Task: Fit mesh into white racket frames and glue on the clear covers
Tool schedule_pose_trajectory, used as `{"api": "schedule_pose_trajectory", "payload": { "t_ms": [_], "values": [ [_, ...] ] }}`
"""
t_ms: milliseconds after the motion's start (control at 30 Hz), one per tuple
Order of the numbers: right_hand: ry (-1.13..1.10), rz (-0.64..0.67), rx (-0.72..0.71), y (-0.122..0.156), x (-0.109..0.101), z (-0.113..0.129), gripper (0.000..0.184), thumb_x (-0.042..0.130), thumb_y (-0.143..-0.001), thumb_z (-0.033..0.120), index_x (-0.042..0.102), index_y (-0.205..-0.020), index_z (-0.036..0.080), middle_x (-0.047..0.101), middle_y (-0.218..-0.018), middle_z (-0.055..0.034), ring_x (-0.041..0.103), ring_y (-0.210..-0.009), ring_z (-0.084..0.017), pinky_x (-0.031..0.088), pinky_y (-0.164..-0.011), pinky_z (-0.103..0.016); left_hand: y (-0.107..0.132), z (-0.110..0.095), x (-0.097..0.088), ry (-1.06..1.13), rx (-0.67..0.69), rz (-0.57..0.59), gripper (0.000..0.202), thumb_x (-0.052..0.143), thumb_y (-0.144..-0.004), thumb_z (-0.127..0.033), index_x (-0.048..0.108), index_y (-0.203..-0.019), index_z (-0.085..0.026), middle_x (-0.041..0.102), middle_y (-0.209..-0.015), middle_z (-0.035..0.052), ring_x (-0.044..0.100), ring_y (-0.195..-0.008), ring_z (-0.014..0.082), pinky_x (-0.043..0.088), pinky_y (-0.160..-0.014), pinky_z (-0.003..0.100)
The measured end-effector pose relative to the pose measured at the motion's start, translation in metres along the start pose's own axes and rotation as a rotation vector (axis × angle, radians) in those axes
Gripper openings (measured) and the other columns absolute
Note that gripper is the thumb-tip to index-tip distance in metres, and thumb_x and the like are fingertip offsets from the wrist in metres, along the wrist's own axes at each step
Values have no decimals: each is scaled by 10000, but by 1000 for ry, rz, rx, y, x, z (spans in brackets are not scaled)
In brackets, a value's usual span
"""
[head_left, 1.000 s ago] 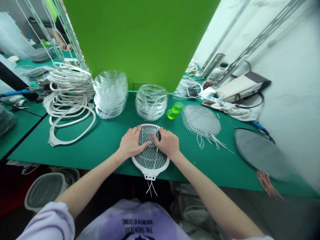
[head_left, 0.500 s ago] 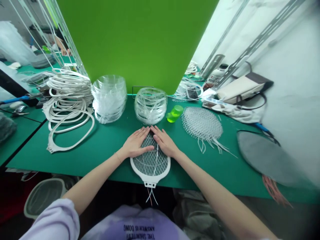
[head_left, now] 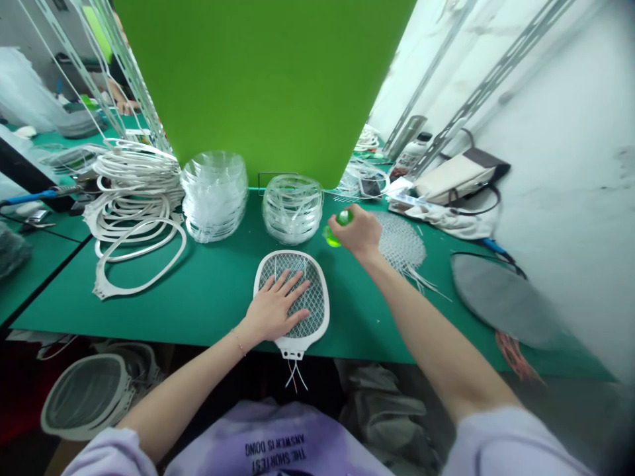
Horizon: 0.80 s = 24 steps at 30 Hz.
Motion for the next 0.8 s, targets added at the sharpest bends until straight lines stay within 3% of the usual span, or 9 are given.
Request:
{"api": "schedule_pose_trajectory", "payload": {
  "t_ms": [67, 133, 200, 267, 333, 467, 600, 700, 800],
  "values": [
    [-101, -109, -161, 62, -39, 25, 286, 590, -818, 453, 655, -896, 185, 698, -737, -67, 635, -630, -217, 464, -593, -313, 0, 2, 1, -4, -13, -12, 657, 295, -1015, -622, 225, -1589, -310, 188, -1662, -3, 132, -1541, 298, 198, -1219, 545],
    [-211, -110, -342, 130, -63, 50, 205, 615, -820, 412, 626, -867, 213, 689, -720, -28, 630, -572, -175, 460, -541, -274, 0, 2, 2, -7, -20, -20, 645, 290, -1020, -609, 219, -1590, -314, 183, -1663, -8, 137, -1541, 297, 202, -1218, 545],
    [-267, -70, -474, 182, -70, 67, 109, 607, -826, 319, 603, -888, 230, 692, -726, -6, 629, -523, -150, 439, -467, -244, -1, 1, 1, -7, -19, -32, 635, 291, -1024, -596, 215, -1591, -320, 183, -1663, -10, 140, -1541, 296, 202, -1217, 544],
    [-269, -40, -528, 206, -66, 72, 59, 599, -825, 281, 588, -867, 240, 688, -704, 3, 628, -493, -147, 415, -411, -240, -2, 0, 2, -3, -12, -31, 637, 296, -1023, -595, 214, -1591, -320, 191, -1662, -6, 141, -1541, 295, 201, -1217, 540],
    [-279, -65, -497, 202, -63, 63, 66, 616, -823, 287, 587, -846, 233, 688, -695, 3, 642, -510, -152, 438, -429, -238, 0, -1, 2, -1, -15, -16, 646, 311, -1018, -602, 223, -1590, -316, 190, -1662, -1, 140, -1540, 303, 200, -1216, 545],
    [-251, -249, -298, 159, -62, 26, 164, 627, -821, 364, 618, -829, 201, 701, -718, -29, 650, -568, -171, 482, -542, -264, 12, -3, -1, 7, 3, -6, 658, 316, -1011, -619, 214, -1591, -326, 197, -1660, -2, 143, -1538, 314, 200, -1214, 548],
    [-157, -109, -213, 116, -24, 16, 264, 578, -809, 462, 645, -841, 208, 715, -738, -50, 654, -616, -211, 446, -560, -289, 22, -7, 0, 44, 11, 35, 751, 296, -962, -723, 217, -1591, -322, 179, -1666, 1, 124, -1541, 322, 175, -1221, 545],
    [-88, -12, -60, 82, 5, 11, 298, 582, -777, 474, 662, -883, 207, 725, -771, -77, 669, -694, -253, 454, -612, -314, 21, -12, 1, 69, -7, 41, 1100, 416, -749, -915, 230, -1597, -239, 152, -1671, 79, 77, -1533, 400, 110, -1222, 589],
    [-37, 42, -42, 58, 22, 23, 316, 579, -770, 481, 669, -912, 213, 735, -818, -93, 676, -755, -281, 459, -649, -332, 18, -20, 3, 87, -35, 25, 1227, 615, -648, -862, 237, -1595, -180, 125, -1669, 162, 15, -1514, 472, 111, -1204, 622]
  ]
}}
Point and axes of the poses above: each hand's wrist, its own y-axis away from the middle knuckle, its own x-axis out of the palm, z = x × y, the point moved 9 cm from there along -y, towards the middle knuckle
